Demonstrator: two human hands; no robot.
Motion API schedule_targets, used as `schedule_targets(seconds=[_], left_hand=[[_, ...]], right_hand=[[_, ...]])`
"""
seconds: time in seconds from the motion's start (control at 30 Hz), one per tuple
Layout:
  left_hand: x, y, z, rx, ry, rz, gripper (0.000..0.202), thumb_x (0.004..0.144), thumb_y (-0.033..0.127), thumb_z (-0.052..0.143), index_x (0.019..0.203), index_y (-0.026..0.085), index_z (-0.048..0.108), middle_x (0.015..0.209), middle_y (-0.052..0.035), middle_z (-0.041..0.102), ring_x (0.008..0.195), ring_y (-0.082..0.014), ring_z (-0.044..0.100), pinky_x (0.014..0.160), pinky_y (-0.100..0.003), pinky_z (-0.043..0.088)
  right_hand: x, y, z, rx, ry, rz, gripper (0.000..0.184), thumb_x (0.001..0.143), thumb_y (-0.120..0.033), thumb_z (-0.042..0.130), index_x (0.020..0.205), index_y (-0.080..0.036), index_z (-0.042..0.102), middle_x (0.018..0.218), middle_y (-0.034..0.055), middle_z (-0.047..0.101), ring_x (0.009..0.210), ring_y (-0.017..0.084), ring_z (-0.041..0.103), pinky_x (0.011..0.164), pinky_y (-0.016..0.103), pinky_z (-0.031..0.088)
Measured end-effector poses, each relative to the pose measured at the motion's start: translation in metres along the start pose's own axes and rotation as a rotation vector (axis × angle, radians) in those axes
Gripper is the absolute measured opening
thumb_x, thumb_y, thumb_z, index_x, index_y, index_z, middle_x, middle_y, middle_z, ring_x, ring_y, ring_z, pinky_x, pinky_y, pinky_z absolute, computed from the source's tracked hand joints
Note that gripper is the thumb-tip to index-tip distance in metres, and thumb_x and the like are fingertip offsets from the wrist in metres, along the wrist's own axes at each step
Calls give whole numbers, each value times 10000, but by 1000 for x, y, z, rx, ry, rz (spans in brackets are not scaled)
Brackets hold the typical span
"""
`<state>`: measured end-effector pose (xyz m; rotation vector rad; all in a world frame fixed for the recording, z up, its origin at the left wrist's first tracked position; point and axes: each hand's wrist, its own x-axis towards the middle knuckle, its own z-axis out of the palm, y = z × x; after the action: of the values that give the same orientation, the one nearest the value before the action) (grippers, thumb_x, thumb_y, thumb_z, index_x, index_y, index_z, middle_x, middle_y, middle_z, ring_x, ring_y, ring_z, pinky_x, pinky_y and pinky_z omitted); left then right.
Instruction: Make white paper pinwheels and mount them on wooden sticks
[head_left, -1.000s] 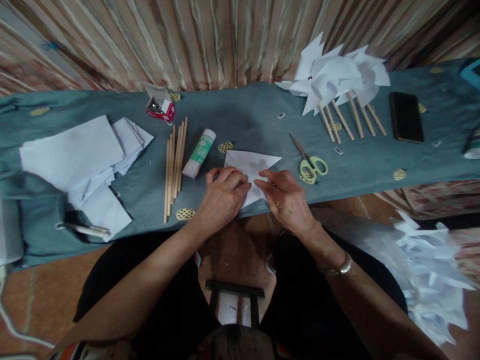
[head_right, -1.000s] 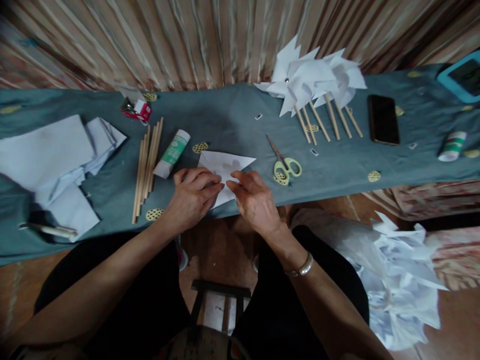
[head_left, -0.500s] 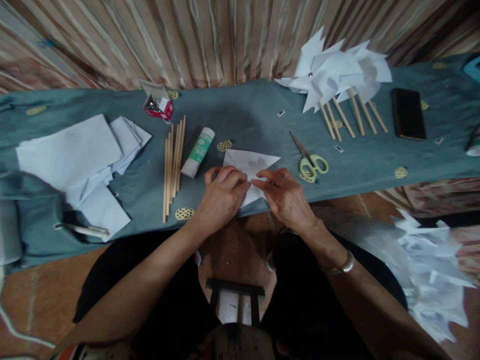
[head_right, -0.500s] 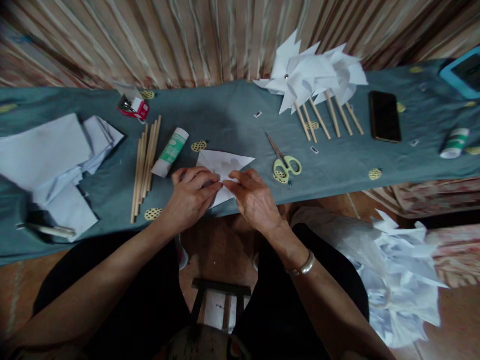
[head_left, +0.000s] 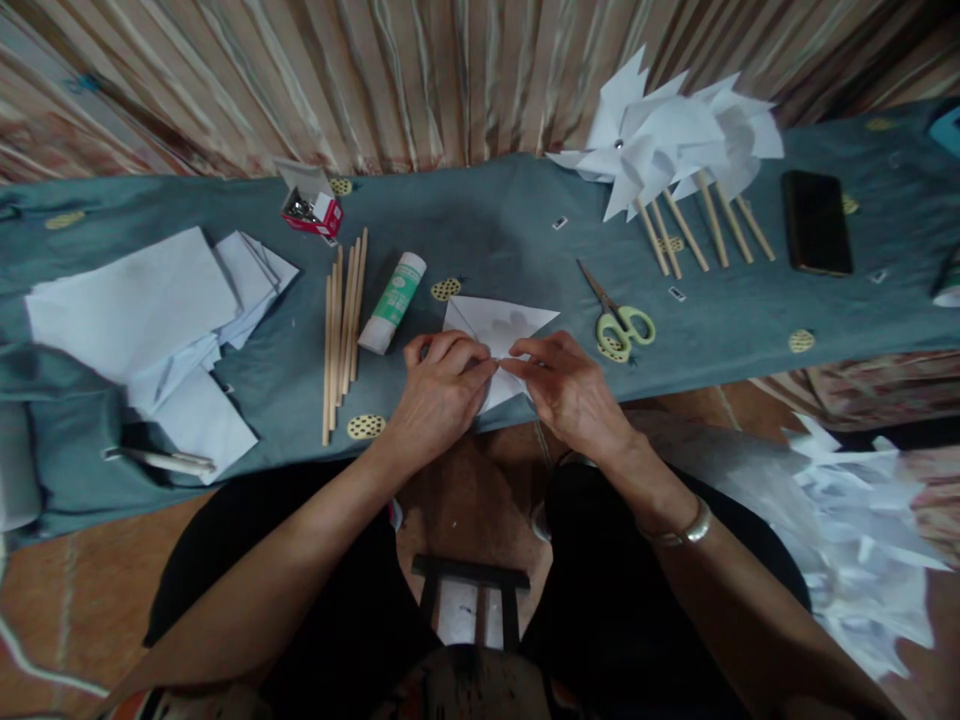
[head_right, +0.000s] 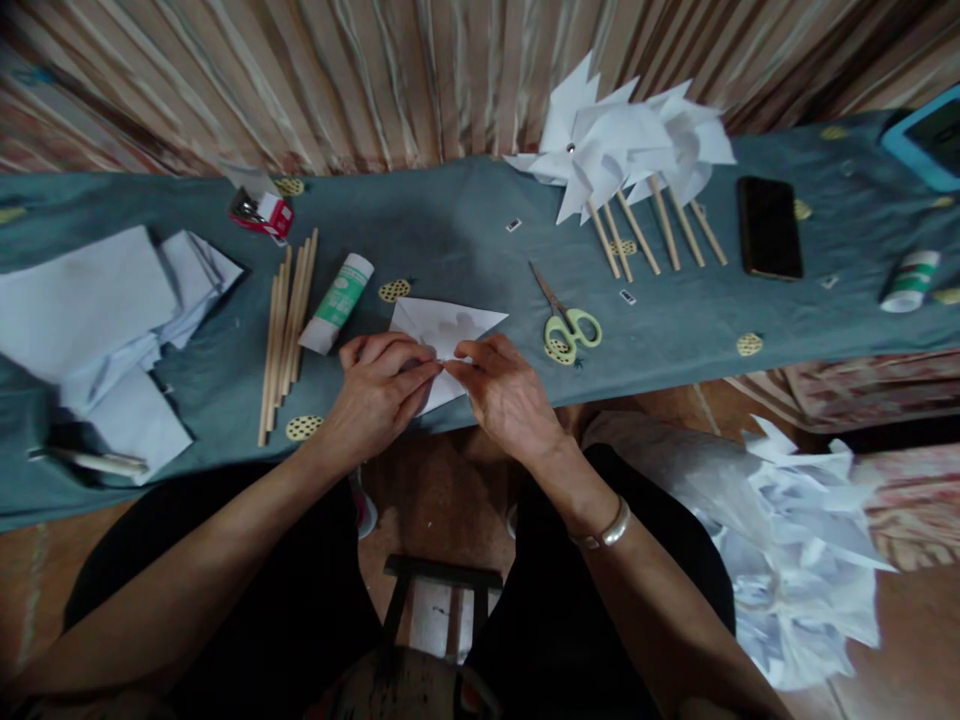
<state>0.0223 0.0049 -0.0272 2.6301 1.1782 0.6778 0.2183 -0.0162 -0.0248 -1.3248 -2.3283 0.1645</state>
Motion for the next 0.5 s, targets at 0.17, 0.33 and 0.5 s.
schedule_targets(seconds=[0.17, 0.33, 0.5], left_hand=[[-2, -1, -1, -23, 14, -4, 256, 956, 238, 487, 1147, 236, 657, 1082, -71, 691, 1109, -252, 535, 933, -467, 307], [-3, -1, -3, 4, 24, 14, 269, 960, 247, 482, 1185, 252, 630, 1122, -65, 680, 1127, -246, 527, 933, -463, 295], [-4, -2, -2, 10, 16, 24, 241, 950, 239, 505, 1113, 285, 676, 1129, -54, 671, 1136, -253, 516, 939, -483, 283]], right_hand=[[2, -1, -2, 21, -30, 7, 290, 951, -154, 442, 1075, -231, 692, 1097, 64, 673, 935, 237, 539, 858, 409, 508], [2, -1, -4, 0, -43, -7, 274, 961, -172, 435, 1051, -207, 692, 1090, 72, 677, 907, 234, 533, 843, 400, 516], [2, 1, -3, -1, -41, -14, 281, 965, -180, 424, 1073, -224, 679, 1110, 56, 657, 929, 230, 534, 841, 408, 525]])
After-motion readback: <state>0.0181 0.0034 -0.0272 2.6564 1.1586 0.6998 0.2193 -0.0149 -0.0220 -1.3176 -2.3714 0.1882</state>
